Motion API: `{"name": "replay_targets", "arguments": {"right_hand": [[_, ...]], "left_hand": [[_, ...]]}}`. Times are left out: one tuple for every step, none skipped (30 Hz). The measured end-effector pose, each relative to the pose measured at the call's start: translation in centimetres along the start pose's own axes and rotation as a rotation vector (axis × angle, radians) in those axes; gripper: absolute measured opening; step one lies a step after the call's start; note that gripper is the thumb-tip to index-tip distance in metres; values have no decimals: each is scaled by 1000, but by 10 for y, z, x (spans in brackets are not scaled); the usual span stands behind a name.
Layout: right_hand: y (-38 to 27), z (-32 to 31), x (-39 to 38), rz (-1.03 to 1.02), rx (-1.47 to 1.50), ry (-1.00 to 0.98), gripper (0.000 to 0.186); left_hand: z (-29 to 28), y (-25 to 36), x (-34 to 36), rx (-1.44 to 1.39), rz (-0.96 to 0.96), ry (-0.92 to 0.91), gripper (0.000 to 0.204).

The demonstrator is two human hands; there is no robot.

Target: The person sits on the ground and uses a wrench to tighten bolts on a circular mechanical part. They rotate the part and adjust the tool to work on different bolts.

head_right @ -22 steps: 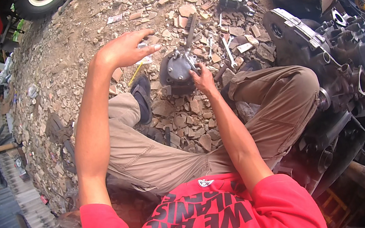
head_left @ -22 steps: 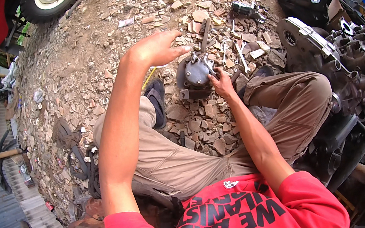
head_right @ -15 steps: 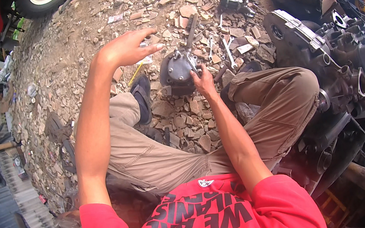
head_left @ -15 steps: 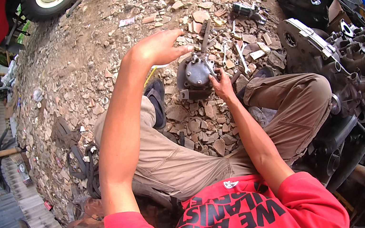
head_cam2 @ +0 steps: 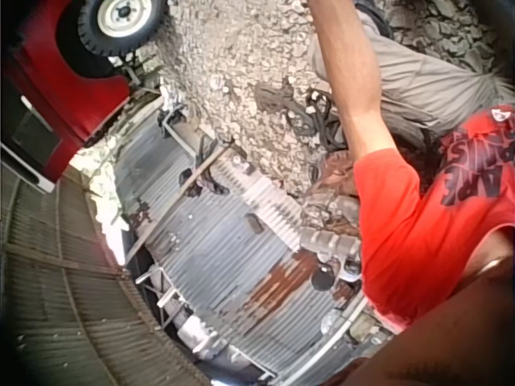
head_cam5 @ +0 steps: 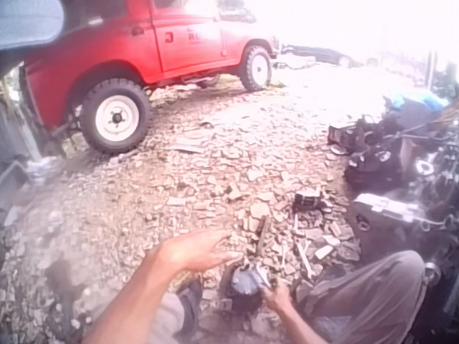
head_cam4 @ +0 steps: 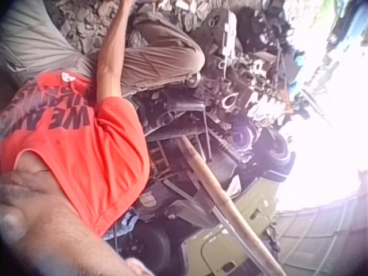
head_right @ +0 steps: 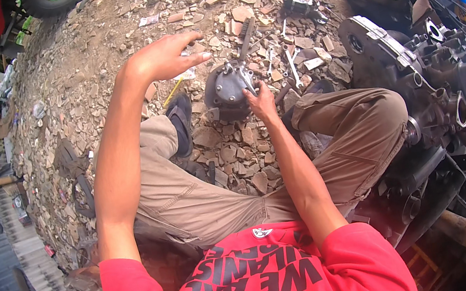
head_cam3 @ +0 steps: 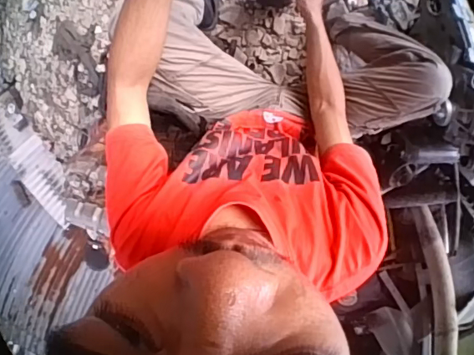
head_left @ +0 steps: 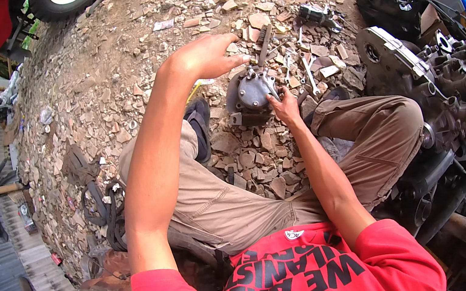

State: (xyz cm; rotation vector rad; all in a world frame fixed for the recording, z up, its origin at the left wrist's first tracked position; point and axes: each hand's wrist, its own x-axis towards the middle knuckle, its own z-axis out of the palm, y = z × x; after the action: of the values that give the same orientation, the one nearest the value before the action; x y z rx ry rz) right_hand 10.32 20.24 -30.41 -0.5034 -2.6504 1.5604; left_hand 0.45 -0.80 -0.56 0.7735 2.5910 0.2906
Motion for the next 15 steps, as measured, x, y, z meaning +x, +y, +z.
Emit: {"name": "replay_targets", "arguments": {"right_hand": [[-4,-1,-1,31,46,-43,50],[-1,-2,1,7,3,-24,49],[2,-1,1,-8,-16,4,49],[6,-1,1,-23,-35,32,50],[6,1,1,-40,-51,58,50],[7,3,1,-55,-69,84,48],[9,3,1,-70,-87,111,46],[9,5,0,-86,-103,135,43],[10,4,1,-81,-88,121,43],[11,3,2,-76,-73,109,43],[8,3,1,-71,-56,92,43],[5,3,1,-86,-66,84,41],[3,3,0,-59,-49,48,40],[2,1,0,-30,-36,16,40],[1,0,0,-2,-22,-17,39]], "left_hand": [[0,-2,-1,-1,-1,-1,70],[-2,0,-1,-3,9,-1,70],[-2,2,0,-4,18,0,70],[-2,3,0,-9,19,5,70],[-2,3,0,-12,17,10,70],[-2,4,0,-16,14,15,69],[-2,4,1,-16,21,20,69],[-1,3,1,-16,25,24,69],[0,3,1,-16,30,27,69],[0,3,2,-17,30,26,69],[0,2,1,-17,26,24,70],[0,1,0,-16,23,21,70],[0,0,0,-11,17,20,70],[0,1,0,-8,16,19,70],[0,1,0,-5,14,19,70]]}}
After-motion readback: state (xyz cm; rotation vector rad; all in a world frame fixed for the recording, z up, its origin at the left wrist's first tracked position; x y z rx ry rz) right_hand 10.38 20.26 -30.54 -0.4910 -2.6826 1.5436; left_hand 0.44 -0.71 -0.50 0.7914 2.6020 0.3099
